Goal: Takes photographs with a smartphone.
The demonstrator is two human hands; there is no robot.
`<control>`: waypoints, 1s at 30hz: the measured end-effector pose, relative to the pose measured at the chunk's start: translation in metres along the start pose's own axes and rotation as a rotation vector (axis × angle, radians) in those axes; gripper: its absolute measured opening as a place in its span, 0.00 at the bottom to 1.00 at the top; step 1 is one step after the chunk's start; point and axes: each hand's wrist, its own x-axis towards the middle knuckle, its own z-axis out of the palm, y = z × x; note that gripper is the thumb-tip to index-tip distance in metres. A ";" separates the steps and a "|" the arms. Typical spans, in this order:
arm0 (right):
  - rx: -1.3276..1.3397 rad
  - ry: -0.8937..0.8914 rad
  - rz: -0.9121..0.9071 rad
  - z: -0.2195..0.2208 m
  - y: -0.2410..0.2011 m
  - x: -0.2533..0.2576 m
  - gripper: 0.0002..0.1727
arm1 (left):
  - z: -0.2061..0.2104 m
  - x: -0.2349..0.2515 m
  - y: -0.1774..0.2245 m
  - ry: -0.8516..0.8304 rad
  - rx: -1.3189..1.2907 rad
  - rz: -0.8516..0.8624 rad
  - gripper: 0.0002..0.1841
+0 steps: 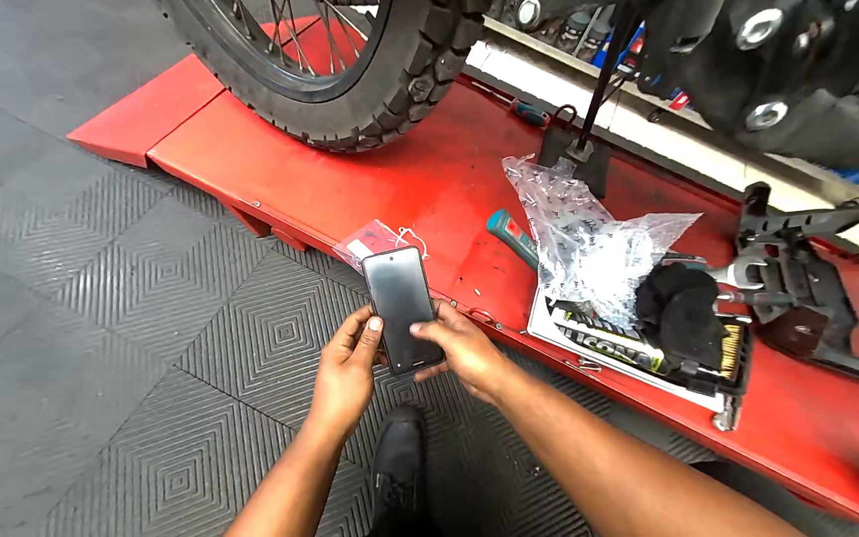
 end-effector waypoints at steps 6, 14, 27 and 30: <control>0.021 -0.034 0.003 0.000 0.002 0.016 0.23 | -0.003 0.004 0.000 0.020 0.033 -0.022 0.19; -0.023 -0.048 -0.046 0.012 0.003 0.025 0.25 | -0.006 0.010 0.003 0.095 0.047 0.064 0.15; -0.139 -0.007 -0.046 0.024 0.005 0.033 0.24 | -0.008 0.011 0.003 0.124 0.035 0.112 0.12; -0.144 -0.056 -0.081 0.021 0.008 0.033 0.31 | -0.011 0.011 0.001 0.117 0.025 0.118 0.12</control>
